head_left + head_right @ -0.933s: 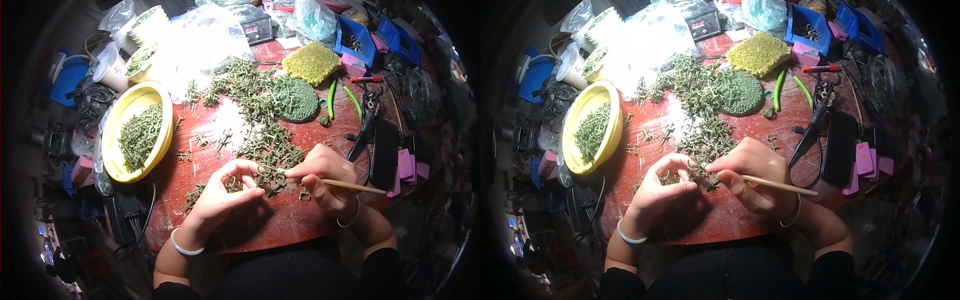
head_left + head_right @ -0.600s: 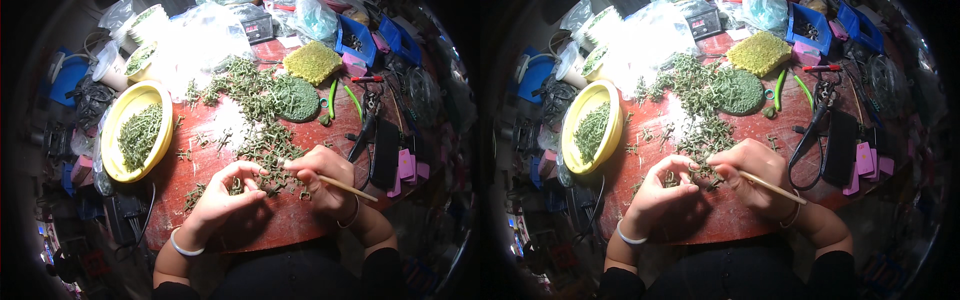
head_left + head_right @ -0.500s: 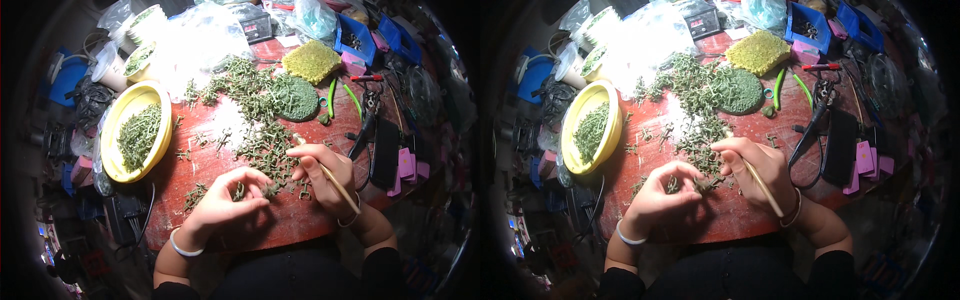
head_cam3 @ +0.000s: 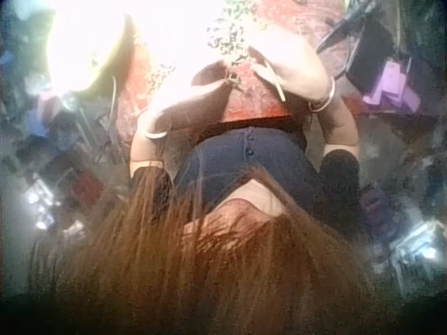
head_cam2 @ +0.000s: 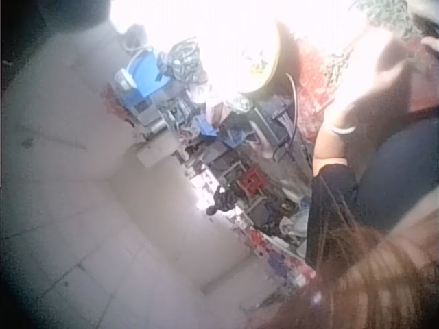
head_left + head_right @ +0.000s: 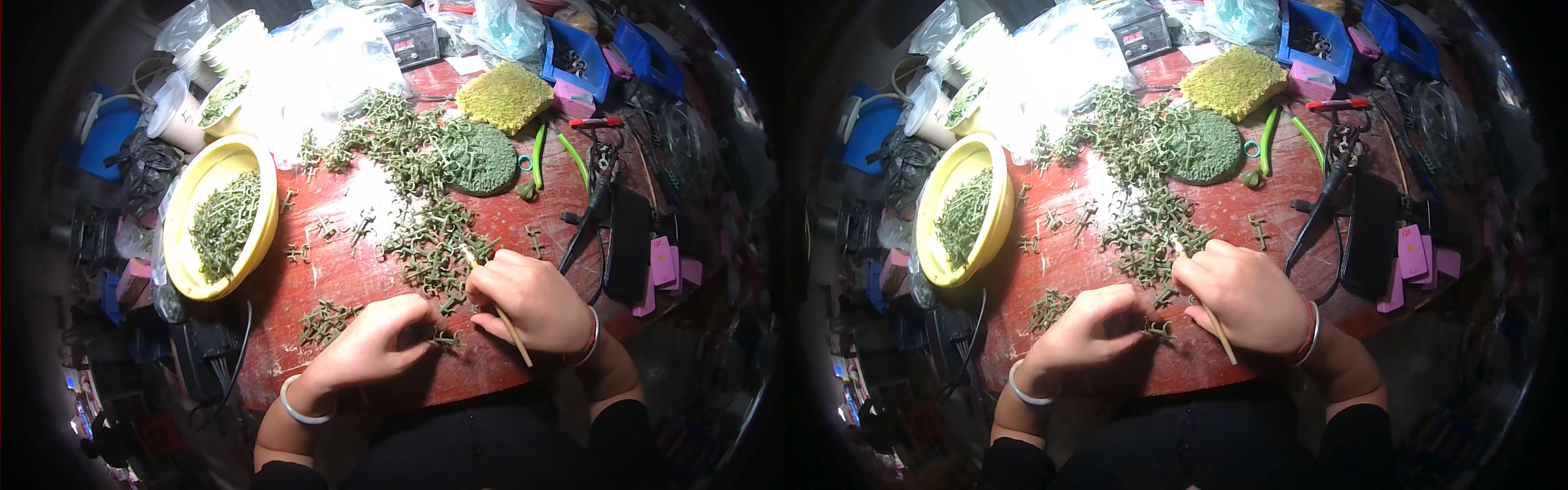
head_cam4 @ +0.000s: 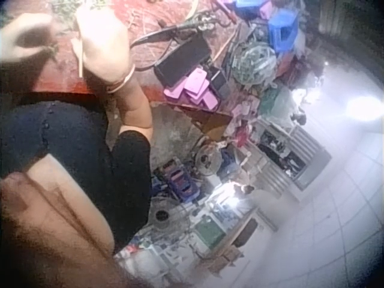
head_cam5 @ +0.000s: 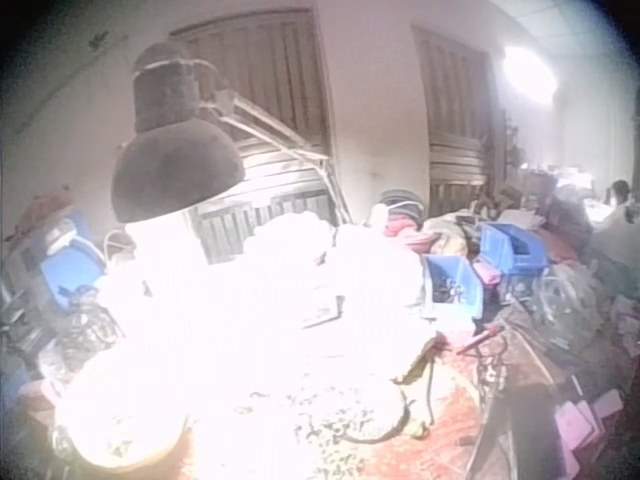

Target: The person uses a soldering iron to join small green components together on a cluttered red table. They pick parts from a pile, fuse them with heat, and clean the tool on a sponge.

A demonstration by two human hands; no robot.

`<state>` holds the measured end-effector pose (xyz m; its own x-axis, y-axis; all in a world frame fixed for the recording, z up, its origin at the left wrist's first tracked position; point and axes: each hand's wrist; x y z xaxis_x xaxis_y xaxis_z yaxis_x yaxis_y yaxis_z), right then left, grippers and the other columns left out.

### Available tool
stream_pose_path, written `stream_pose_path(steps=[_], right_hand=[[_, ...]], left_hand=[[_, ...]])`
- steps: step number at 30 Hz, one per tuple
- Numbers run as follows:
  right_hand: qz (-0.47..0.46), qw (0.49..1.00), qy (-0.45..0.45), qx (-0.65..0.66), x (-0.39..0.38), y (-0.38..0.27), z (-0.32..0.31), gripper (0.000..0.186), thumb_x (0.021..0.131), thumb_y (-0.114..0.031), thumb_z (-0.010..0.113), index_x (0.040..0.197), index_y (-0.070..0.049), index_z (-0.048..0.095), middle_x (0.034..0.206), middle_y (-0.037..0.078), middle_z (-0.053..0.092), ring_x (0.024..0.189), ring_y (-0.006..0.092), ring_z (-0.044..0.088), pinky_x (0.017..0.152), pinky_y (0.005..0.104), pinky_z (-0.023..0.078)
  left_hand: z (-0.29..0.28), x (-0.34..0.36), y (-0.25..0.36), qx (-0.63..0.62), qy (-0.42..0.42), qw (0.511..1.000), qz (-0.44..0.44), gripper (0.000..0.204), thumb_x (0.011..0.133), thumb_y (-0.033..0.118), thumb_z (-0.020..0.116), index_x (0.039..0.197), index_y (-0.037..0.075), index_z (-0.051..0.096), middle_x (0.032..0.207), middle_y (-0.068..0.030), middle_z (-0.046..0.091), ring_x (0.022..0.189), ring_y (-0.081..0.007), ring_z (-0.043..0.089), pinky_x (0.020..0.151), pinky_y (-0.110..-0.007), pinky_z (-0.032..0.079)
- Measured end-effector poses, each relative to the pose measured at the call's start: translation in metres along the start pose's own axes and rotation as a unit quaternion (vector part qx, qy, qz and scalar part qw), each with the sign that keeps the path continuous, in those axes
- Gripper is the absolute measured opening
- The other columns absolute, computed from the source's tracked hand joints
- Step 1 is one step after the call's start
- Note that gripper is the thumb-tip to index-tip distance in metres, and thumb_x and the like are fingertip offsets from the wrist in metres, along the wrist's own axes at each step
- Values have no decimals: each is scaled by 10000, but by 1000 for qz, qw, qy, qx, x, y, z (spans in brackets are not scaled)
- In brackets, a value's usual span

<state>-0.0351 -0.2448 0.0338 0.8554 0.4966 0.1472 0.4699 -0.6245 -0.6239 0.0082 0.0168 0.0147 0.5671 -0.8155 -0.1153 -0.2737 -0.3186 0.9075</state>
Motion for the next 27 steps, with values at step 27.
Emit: stream_pose_path(steps=[27], right_hand=[[-14, 996, 59, 68, 5, 7, 6, 209, 858, -122, 797, 956, -46, 629, 824, 117, 635, 769, 327, 655, 699, 422, 519]], left_hand=[[-35, -26, 23, -89, 166, 980, -68, 253, 902, 53, 828, 1134, 14, 734, 907, 3, 692, 802, -42, 609, 713, -223, 489]])
Point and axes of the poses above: each hand's wrist, its own x-axis towards the middle knuckle, its own z-axis out of the palm, y = z × x
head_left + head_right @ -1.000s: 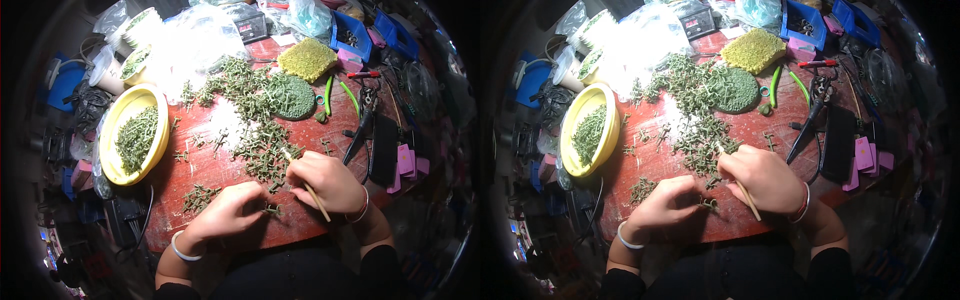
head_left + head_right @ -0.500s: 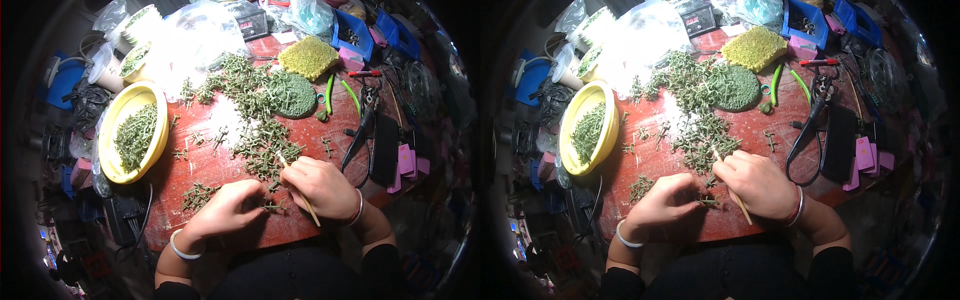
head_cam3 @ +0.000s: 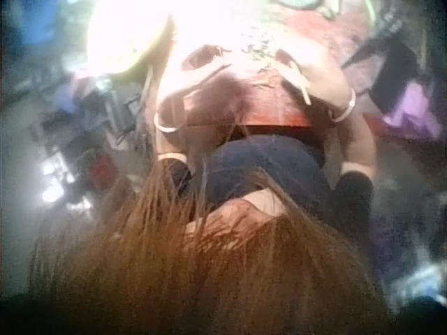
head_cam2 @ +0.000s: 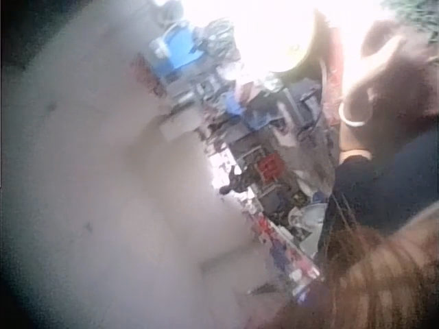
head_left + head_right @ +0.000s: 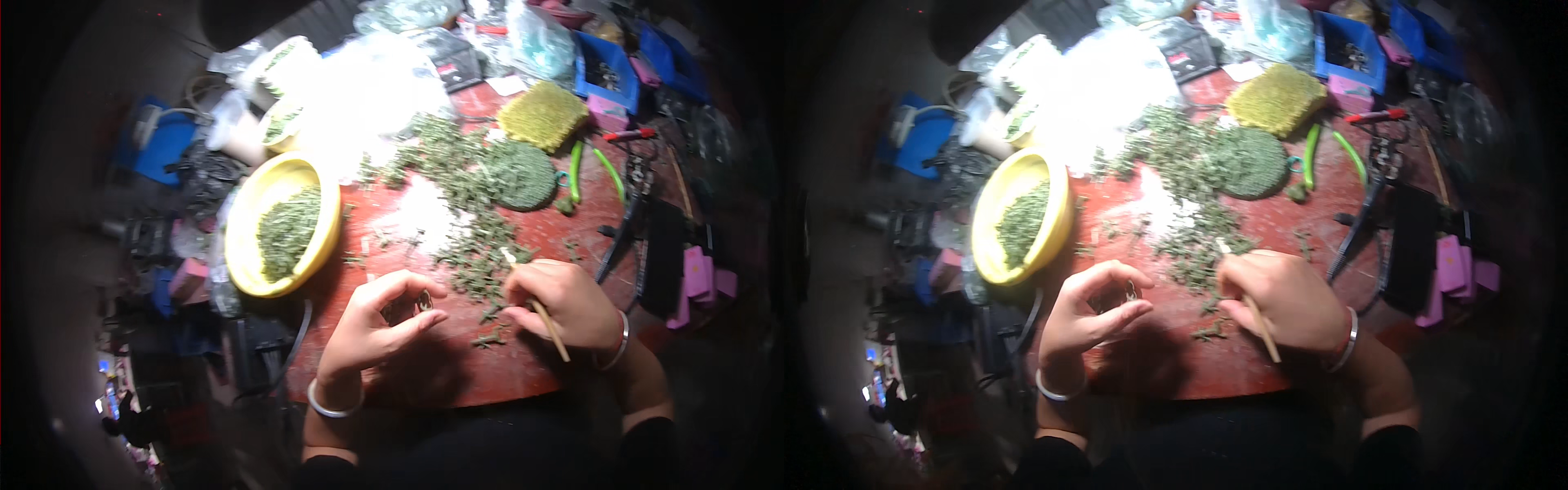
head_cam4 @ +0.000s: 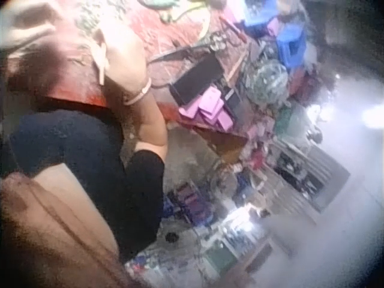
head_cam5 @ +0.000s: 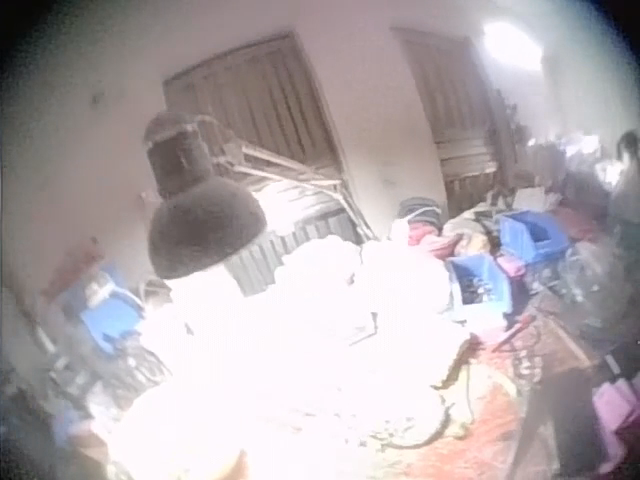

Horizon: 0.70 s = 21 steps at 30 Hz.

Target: The person uses a soldering iron to join small green components together on a cluttered red table. They pick parts from a pile, fuse them with heat, and clean the tool on a sponge.

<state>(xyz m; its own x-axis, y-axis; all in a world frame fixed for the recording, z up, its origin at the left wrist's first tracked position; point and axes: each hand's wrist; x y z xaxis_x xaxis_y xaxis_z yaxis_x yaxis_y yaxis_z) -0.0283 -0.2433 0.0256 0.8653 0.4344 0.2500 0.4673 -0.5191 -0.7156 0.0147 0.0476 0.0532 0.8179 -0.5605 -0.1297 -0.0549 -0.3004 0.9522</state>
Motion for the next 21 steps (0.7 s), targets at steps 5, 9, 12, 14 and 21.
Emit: stream_pose_path(steps=[5, 9, 12, 14, 21], right_hand=[[18, 1000, 12, -2, -4, 3, 0, 204, 857, -124, 773, 967, -54, 617, 822, 134, 658, 813, 355, 667, 723, 464, 519], [14, 1000, 3, 8, -4, 0, 5, 199, 853, -118, 782, 953, -53, 623, 807, 133, 657, 807, 355, 665, 713, 464, 516], [7, 1000, 7, 8, -5, 1, 6, 194, 853, -118, 783, 946, -52, 626, 801, 133, 657, 805, 358, 663, 711, 464, 515], [-2, 1000, 15, 11, -5, -1, 6, 192, 854, -118, 782, 945, -51, 627, 799, 133, 657, 804, 359, 662, 710, 465, 514], [-1, 999, 30, 15, -2, -4, 4, 169, 870, -116, 767, 945, -49, 631, 817, 137, 666, 813, 366, 661, 723, 469, 513]], left_hand=[[-40, -5, 30, 182, 344, 921, 10, 198, 921, 54, 805, 1107, 9, 754, 928, -4, 705, 807, -67, 613, 722, -239, 492], [-100, 15, 8, 405, 454, 785, 113, 236, 909, 126, 821, 1093, -15, 774, 929, -138, 744, 809, -191, 683, 744, -327, 530], [-111, 21, 3, 450, 423, 778, 116, 307, 875, 223, 846, 1071, -5, 779, 923, -185, 734, 811, -283, 688, 773, -399, 546], [-121, 19, -5, 490, 425, 748, 140, 326, 866, 252, 848, 1067, 4, 782, 923, -206, 726, 832, -321, 686, 780, -426, 546], [-86, 4, 26, 435, 517, 719, 161, 161, 920, 57, 764, 1059, -18, 733, 1009, -171, 681, 879, -334, 678, 742, -416, 551]])
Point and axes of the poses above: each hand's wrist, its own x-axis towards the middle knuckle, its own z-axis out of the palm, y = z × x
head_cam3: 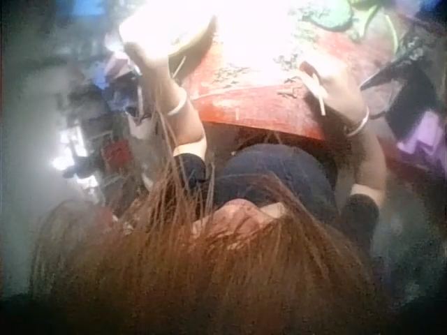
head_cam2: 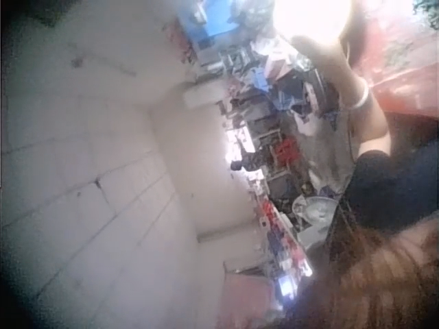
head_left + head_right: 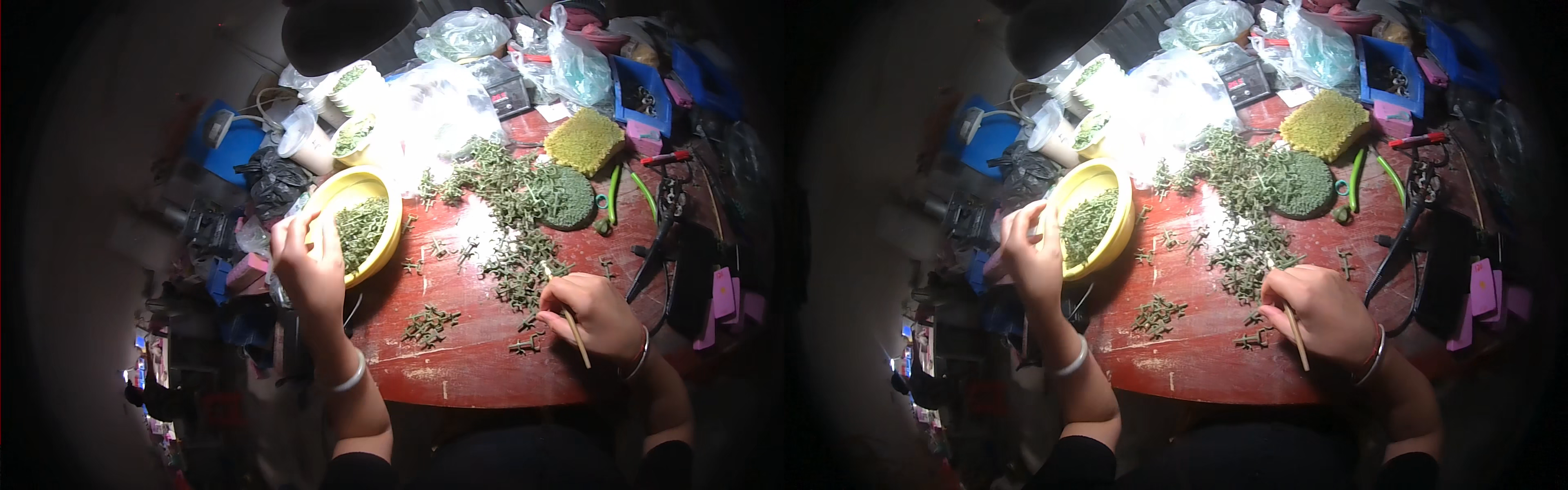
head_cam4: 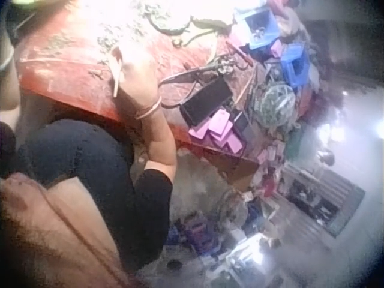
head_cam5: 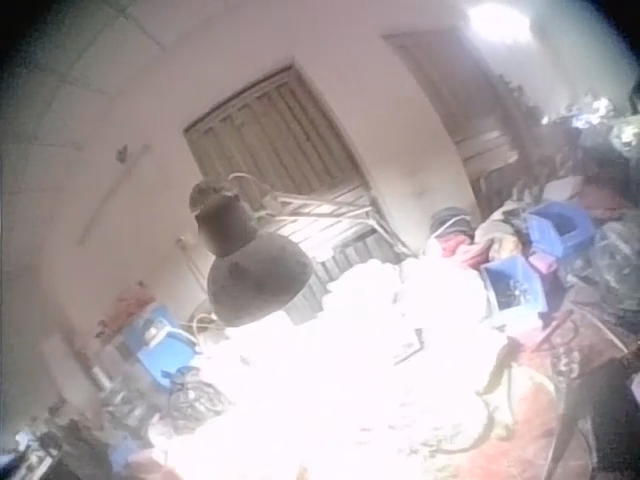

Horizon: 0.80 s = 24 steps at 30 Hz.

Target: The person uses a soldering iron to join small green components together on a cluttered red table. They pick parts from a pile, fuse them with heat, and clean the tool on a sponge.

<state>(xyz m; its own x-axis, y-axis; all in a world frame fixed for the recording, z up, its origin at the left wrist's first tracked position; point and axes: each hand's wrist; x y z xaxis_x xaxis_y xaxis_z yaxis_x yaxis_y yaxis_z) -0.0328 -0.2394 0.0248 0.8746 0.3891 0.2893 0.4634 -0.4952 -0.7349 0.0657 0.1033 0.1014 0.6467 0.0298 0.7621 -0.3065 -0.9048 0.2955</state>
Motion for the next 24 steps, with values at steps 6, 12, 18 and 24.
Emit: stream_pose_path(steps=[6, 12, 18, 24], right_hand=[[-35, 998, 41, -23, 1, 11, -6, 145, 912, -111, 756, 973, -41, 644, 844, 132, 653, 800, 345, 672, 718, 448, 506], [79, 969, 232, -37, -26, 20, -19, 135, 1008, -152, 667, 971, -23, 648, 776, 179, 679, 678, 330, 694, 623, 440, 538], [217, 847, 327, -360, -55, 47, -51, 315, 932, -325, 785, 1005, -55, 641, 842, 176, 676, 803, 387, 688, 700, 467, 550], [308, 797, 303, -423, -50, 85, -66, 461, 886, -464, 798, 815, -35, 645, 777, 228, 689, 763, 457, 681, 655, 526, 528]], left_hand=[[2, -106, 80, -219, -166, 961, 38, 122, 893, -62, 749, 999, -3, 734, 882, -116, 680, 730, -214, 642, 648, -322, 534], [-1, -171, 87, -275, -263, 925, -22, 155, 870, -68, 746, 1012, -7, 736, 932, -132, 685, 751, -228, 653, 646, -314, 532], [-4, -185, 74, -312, -248, 917, -16, 159, 870, -65, 754, 1016, -7, 726, 932, -137, 681, 787, -247, 670, 676, -317, 546], [0, -181, 73, -327, -283, 901, -30, 170, 879, -56, 769, 1035, -1, 729, 958, -130, 691, 810, -231, 673, 682, -309, 552]])
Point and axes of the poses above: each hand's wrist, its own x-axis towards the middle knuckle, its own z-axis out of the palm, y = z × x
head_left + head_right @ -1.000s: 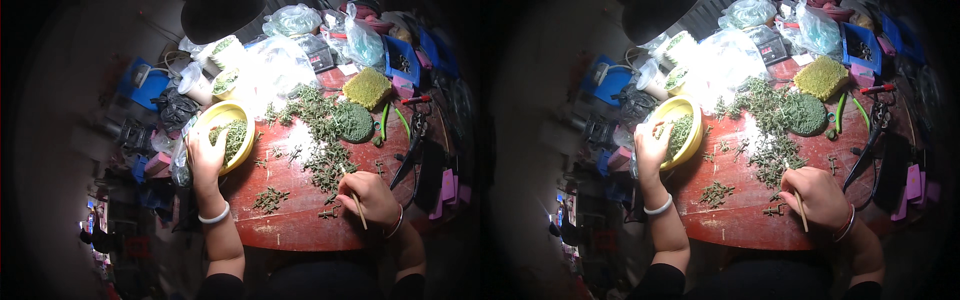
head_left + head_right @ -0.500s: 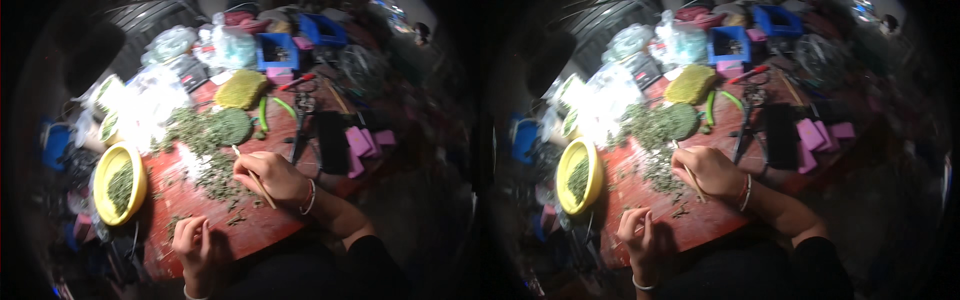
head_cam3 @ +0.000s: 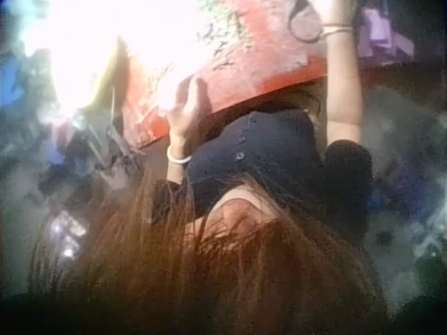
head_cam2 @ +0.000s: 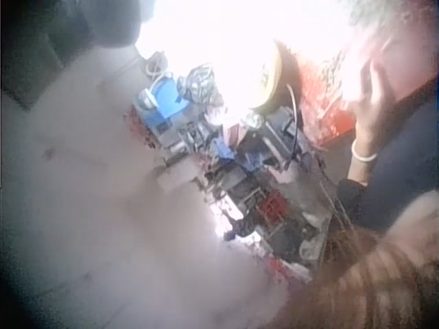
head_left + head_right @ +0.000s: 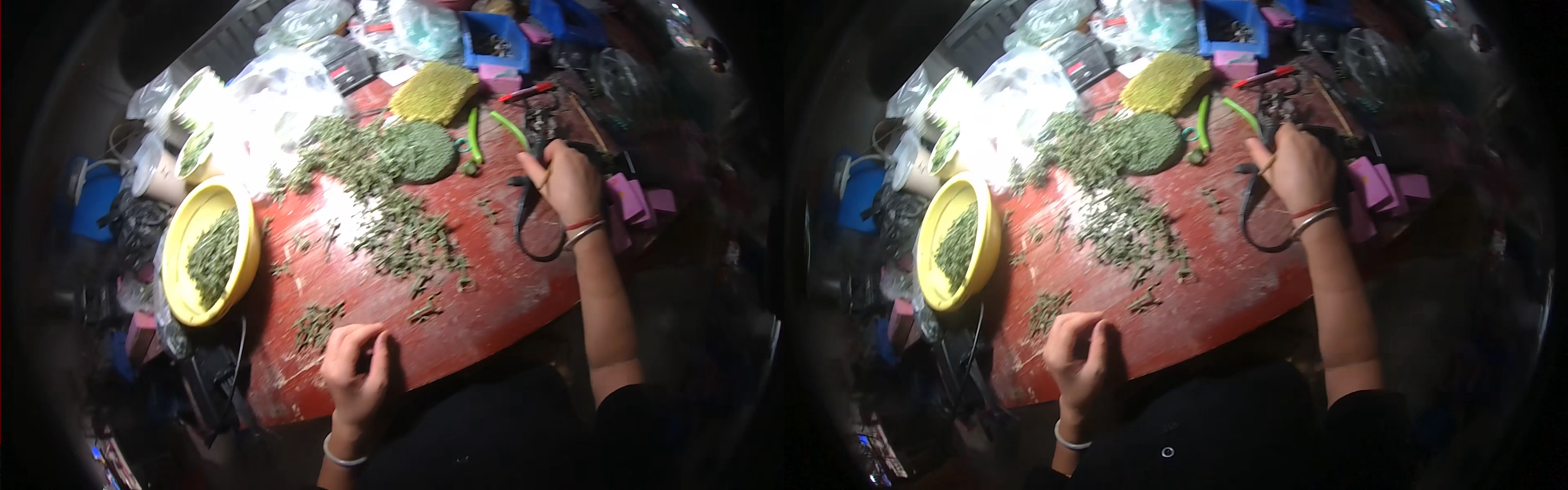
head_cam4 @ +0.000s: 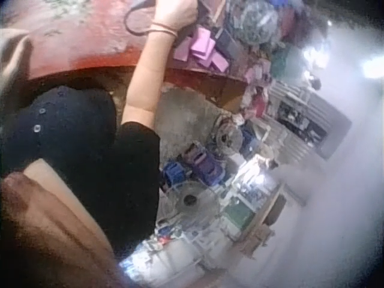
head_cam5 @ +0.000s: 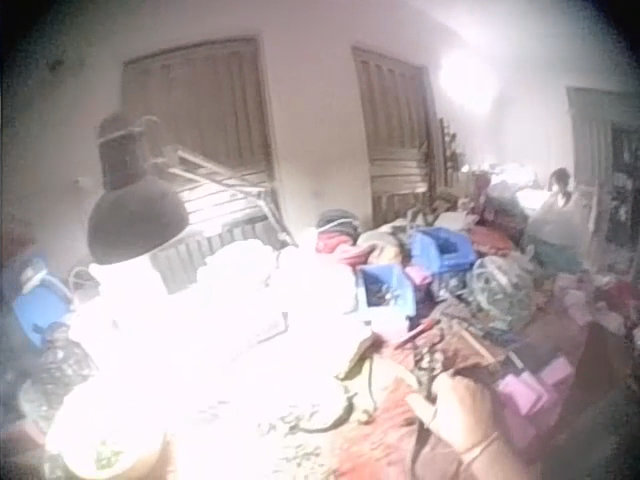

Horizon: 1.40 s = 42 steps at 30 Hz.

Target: The person uses a soldering iron to join small green components together on a cluttered red table. They pick parts from a pile, fuse them with heat, and clean the tool on a sponge.

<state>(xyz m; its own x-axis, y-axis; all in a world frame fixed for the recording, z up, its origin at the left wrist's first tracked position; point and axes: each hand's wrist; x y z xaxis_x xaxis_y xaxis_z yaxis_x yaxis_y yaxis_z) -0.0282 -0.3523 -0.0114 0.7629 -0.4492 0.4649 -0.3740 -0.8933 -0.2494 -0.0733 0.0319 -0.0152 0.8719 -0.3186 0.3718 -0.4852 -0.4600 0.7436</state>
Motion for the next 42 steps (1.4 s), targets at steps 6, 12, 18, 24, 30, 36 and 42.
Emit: stream_pose_path(steps=[6, 12, 18, 24, 30, 36, 42], right_hand=[[62, 997, 28, 32, 7, -6, -6, 404, 926, -422, 718, 860, -24, 688, 828, 227, 723, 811, 446, 710, 700, 508, 554], [22, 931, 18, 363, -15, -42, -60, 187, 1032, -189, 679, 1026, -6, 639, 801, -7, 647, 699, 69, 544, 617, 273, 445], [-20, 902, -131, 411, -98, -71, -91, 227, 967, -100, 735, 1152, -21, 629, 899, 110, 673, 773, 185, 655, 700, 315, 513], [-31, 902, -159, 400, -133, -58, -79, 259, 940, -18, 744, 1170, 12, 628, 959, 182, 686, 828, 326, 699, 743, 381, 544], [-41, 905, -154, 394, -139, -52, -71, 277, 937, -21, 750, 1181, 16, 627, 960, 188, 673, 826, 364, 690, 734, 393, 545], [-76, 905, -175, 381, -136, -43, -76, 296, 921, -44, 778, 1175, 13, 637, 953, 178, 660, 780, 359, 683, 683, 395, 542], [-142, 921, -174, 317, -134, -33, -80, 330, 878, -69, 814, 1160, 7, 661, 906, 146, 617, 715, 337, 676, 615, 407, 536]], left_hand=[[1, 3, -2, 37, 4, 998, 53, 254, 837, -44, 802, 1078, 8, 741, 1015, -137, 734, 897, -294, 688, 790, -371, 557], [18, 9, 6, 92, -12, 988, 123, 301, 798, -53, 818, 1082, 17, 746, 1011, -124, 755, 909, -303, 697, 817, -387, 566], [27, 14, 11, 128, -21, 978, 166, 250, 806, -85, 793, 1036, 2, 750, 974, -120, 756, 866, -292, 707, 776, -380, 585], [31, 16, 16, 48, -38, 987, 145, 177, 836, -91, 761, 994, -11, 753, 950, -136, 750, 896, -312, 747, 807, -384, 617], [37, 26, 21, 69, -78, 985, 139, 196, 837, -100, 742, 1013, -15, 755, 992, -144, 759, 987, -315, 764, 853, -390, 621], [39, 28, 10, 82, -65, 981, 163, 217, 827, -121, 704, 1008, -14, 757, 1009, -142, 762, 1001, -313, 763, 872, -393, 623], [35, 34, 6, 95, -83, 975, 182, 246, 818, -102, 695, 1034, 2, 749, 1021, -122, 755, 997, -313, 746, 882, -402, 601]])
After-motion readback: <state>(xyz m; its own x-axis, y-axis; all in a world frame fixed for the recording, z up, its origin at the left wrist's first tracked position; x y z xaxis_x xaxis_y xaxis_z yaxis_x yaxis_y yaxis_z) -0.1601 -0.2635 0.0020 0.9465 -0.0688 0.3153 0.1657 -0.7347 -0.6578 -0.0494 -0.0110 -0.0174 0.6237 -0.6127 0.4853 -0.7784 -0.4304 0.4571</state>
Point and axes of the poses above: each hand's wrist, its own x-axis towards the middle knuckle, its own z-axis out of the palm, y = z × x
